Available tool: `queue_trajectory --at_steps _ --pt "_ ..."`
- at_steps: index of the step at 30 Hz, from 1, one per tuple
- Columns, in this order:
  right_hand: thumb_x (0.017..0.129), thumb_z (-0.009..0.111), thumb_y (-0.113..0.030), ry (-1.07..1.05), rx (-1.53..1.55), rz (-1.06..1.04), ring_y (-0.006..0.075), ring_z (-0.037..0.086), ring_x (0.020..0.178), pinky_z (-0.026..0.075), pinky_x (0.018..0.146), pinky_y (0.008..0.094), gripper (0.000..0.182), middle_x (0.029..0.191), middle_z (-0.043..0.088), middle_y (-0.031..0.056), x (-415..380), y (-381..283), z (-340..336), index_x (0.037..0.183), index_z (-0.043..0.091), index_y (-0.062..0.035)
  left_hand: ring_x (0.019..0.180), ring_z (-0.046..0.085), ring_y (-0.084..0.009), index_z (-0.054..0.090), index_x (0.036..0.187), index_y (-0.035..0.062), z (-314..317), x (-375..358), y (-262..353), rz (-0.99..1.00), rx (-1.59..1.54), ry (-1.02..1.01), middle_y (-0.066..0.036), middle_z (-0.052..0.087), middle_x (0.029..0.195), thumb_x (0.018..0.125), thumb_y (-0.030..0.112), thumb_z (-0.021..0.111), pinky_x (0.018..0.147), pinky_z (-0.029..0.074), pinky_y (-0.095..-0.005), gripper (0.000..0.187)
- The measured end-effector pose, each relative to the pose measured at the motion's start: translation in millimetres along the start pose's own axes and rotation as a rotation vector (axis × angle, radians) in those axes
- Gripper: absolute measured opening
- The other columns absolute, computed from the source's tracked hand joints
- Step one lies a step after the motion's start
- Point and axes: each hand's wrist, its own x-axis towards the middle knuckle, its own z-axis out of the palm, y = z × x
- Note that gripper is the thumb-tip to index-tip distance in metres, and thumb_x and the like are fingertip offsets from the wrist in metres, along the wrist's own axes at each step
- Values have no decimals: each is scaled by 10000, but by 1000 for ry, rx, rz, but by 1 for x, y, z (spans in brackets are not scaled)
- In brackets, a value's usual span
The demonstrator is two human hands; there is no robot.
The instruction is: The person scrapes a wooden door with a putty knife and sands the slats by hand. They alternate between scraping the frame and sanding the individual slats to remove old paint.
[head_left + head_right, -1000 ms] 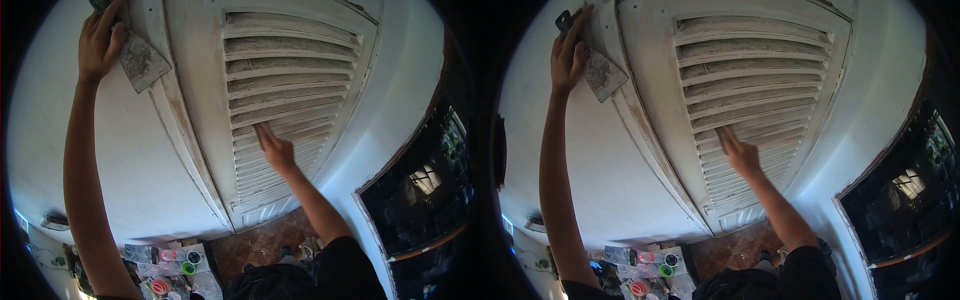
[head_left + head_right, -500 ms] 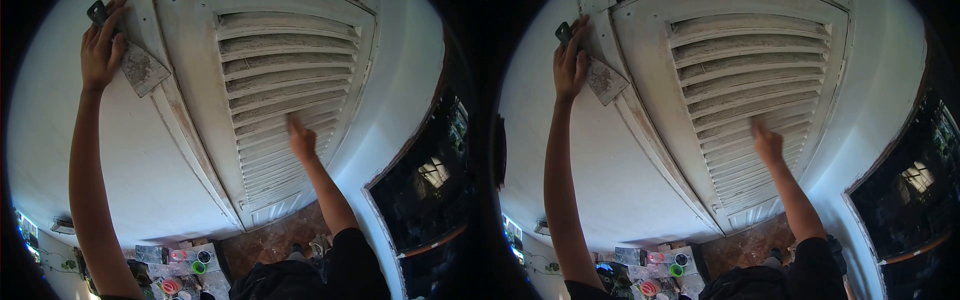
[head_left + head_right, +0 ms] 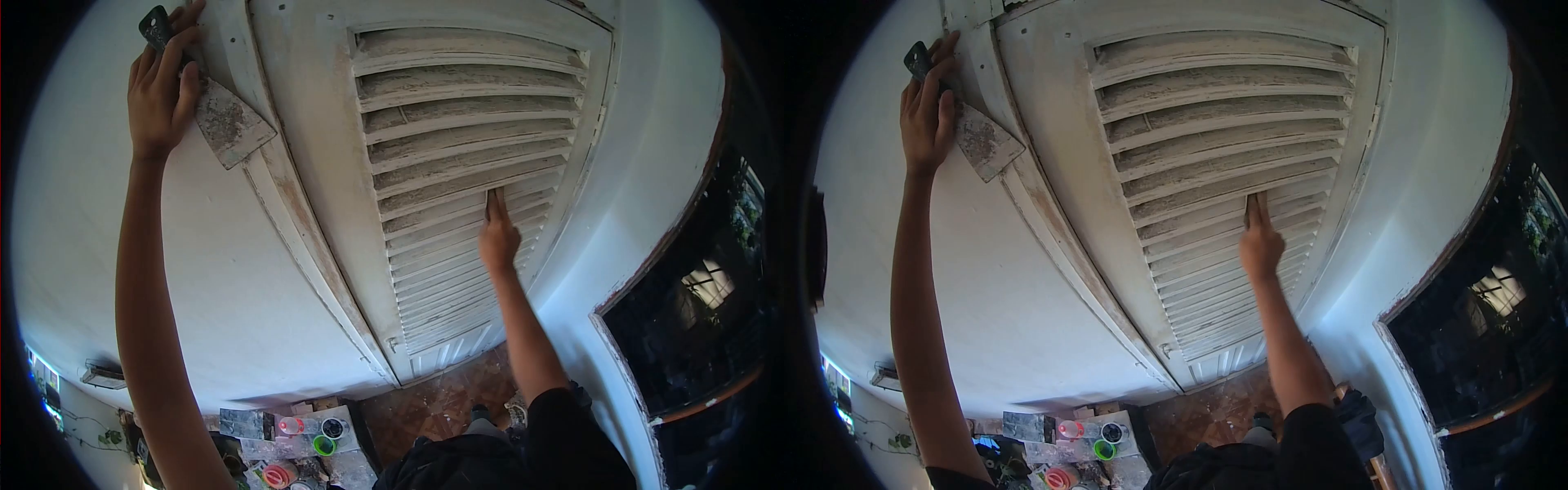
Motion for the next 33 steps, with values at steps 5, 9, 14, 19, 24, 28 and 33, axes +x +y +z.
queue_trajectory --at_steps 5,9,14,19,24,28,33 --pt "830 586 4 -119 222 -204 220 658 549 508 448 332 657 1392 600 77 -46 -111 10 1457 499 -176 1250 562 -291 572 1283 102 1 -3 -6 -10 -39 -20 -70 604 1371 1006 268 434 1030 401 -421 352" --pt "819 624 5 -77 114 -226 234 668 577 517 450 326 402 1275 674 65 -27 -40 25 1186 688 -145 1196 584 -307 572 1269 96 2 -3 -5 30 -43 31 -97 621 1327 996 270 463 1017 404 -422 342" --pt "851 595 -1 -19 77 0 303 684 616 529 452 364 445 1336 617 161 -20 -44 34 1288 596 -86 1296 528 -326 551 1275 78 -2 -5 -1 -64 -26 -73 -123 550 1439 1019 265 382 1065 376 -443 360" --pt "871 594 -56 -180 215 -294 220 658 528 502 419 333 433 1328 640 85 -37 -101 14 1293 630 -144 1291 539 -332 557 1272 79 3 -9 -5 -28 -27 -28 -120 569 1416 1023 278 389 1058 386 -445 360" --pt "867 586 -64 -77 -22 -163 279 668 554 541 471 374 364 1196 704 91 -3 -37 9 1220 654 -120 1292 537 -339 561 1274 82 3 -7 -5 -29 12 -37 -119 583 1396 1025 262 398 1052 392 -453 348" --pt "856 575 -40 -143 207 -111 276 668 569 528 474 393 474 1329 638 77 -48 -95 28 1321 600 -124 1289 539 -342 561 1276 79 0 -1 8 -30 -19 -4 -116 577 1405 1026 255 391 1048 394 -457 350" --pt "835 580 -48 -220 203 -404 159 661 541 515 434 289 530 1418 585 -9 -27 -96 -7 1343 606 -196 1335 507 -318 559 1286 84 0 -2 1 -18 -71 -40 -113 544 1448 1024 248 394 1071 379 -448 351"
